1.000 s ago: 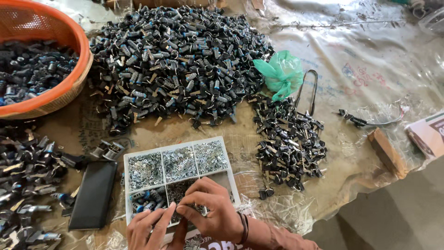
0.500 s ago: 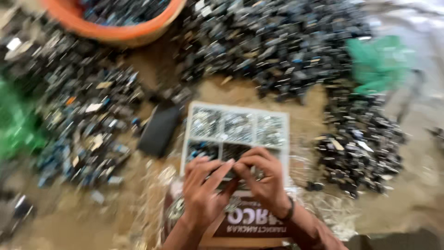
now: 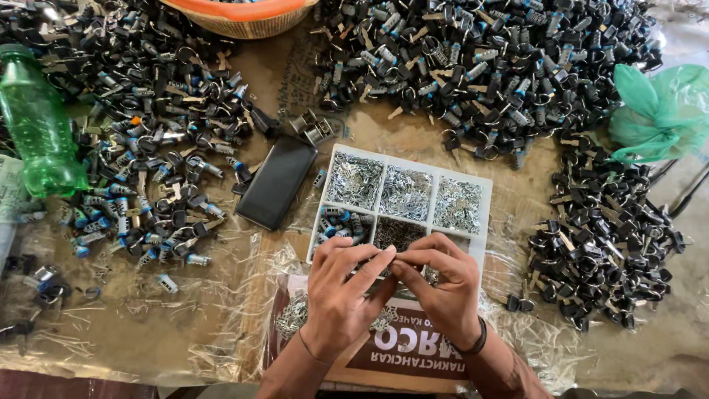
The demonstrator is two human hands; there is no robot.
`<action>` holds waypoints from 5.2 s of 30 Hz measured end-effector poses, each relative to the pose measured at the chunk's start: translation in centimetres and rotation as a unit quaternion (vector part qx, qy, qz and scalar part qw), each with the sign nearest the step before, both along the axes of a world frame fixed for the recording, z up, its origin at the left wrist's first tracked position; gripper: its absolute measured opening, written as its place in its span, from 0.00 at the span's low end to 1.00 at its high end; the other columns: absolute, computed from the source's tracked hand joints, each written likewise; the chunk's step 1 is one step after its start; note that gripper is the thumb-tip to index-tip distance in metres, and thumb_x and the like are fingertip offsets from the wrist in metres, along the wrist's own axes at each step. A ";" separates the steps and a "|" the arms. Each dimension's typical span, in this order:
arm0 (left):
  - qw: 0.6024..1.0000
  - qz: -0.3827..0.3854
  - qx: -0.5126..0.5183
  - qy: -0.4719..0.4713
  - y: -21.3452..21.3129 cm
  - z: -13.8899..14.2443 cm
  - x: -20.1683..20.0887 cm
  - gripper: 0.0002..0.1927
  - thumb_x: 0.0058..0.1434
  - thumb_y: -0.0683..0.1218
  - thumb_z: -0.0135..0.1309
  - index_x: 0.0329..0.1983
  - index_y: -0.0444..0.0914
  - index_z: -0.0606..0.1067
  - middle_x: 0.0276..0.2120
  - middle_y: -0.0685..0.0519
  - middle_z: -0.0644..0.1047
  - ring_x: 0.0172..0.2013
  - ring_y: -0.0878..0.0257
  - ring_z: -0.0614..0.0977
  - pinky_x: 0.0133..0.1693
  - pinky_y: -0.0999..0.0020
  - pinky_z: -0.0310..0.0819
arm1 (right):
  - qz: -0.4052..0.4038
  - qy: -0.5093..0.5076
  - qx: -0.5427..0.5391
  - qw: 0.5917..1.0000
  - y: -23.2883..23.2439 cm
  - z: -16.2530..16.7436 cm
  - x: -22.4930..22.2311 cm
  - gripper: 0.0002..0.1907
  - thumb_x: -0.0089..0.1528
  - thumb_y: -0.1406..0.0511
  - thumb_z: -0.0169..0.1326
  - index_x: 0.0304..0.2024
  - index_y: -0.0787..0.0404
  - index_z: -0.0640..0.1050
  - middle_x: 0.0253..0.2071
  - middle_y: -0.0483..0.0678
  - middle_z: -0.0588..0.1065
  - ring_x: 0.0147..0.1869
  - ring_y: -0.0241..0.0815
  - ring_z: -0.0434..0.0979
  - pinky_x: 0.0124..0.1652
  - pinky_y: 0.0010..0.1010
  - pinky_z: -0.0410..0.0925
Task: The person picks small metal springs and contact parts from a compartment tray and presses them by hand into cylindrical metal-rubber caps, placing each finished assembly into piles on the table. They occasionally reach into a large pile of parts to gather more components and continue the same assembly cycle.
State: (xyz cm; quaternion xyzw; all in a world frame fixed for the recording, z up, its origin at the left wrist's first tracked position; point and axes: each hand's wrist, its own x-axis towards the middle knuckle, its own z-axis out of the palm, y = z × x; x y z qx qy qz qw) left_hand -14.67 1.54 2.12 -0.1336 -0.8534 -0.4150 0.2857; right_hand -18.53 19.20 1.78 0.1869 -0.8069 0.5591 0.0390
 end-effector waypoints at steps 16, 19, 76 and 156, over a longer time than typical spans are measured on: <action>1.000 0.007 0.011 -0.002 0.1 0.5 -0.1 0.23 0.53 0.44 0.72 0.52 0.40 0.80 0.44 0.55 0.80 0.43 0.60 0.81 0.56 0.57 0.70 | 0.084 -0.093 -0.056 0.991 1.4 0.1 -0.9 0.02 0.63 0.72 0.60 0.36 0.68 0.81 0.37 0.47 0.76 0.41 0.35 0.75 0.41 0.25 0.68; 1.000 0.007 0.013 -0.006 0.1 0.6 0.0 0.23 0.54 0.44 0.72 0.53 0.39 0.80 0.44 0.55 0.79 0.43 0.60 0.81 0.56 0.57 0.71 | 0.073 -0.092 -0.051 0.992 1.3 0.3 -1.0 0.02 0.62 0.72 0.60 0.36 0.67 0.81 0.36 0.47 0.76 0.39 0.35 0.75 0.39 0.25 0.68; 0.999 0.027 0.019 -0.006 -0.1 0.2 0.0 0.22 0.53 0.44 0.71 0.51 0.39 0.80 0.44 0.54 0.80 0.44 0.58 0.81 0.57 0.56 0.69 | -0.067 0.183 0.254 0.947 -0.6 2.2 -1.9 0.06 0.58 0.64 0.64 0.34 0.60 0.84 0.36 0.46 0.77 0.42 0.45 0.72 0.42 0.34 0.66; 0.952 0.110 0.278 -0.067 -7.8 1.0 18.0 0.25 0.54 0.39 0.71 0.54 0.31 0.78 0.51 0.41 0.78 0.47 0.59 0.82 0.49 0.67 0.78 | 0.165 0.064 0.398 0.900 -6.3 -1.8 12.0 0.34 0.64 0.45 0.60 0.66 0.56 0.79 0.45 0.49 0.74 0.53 0.44 0.73 0.42 0.34 0.70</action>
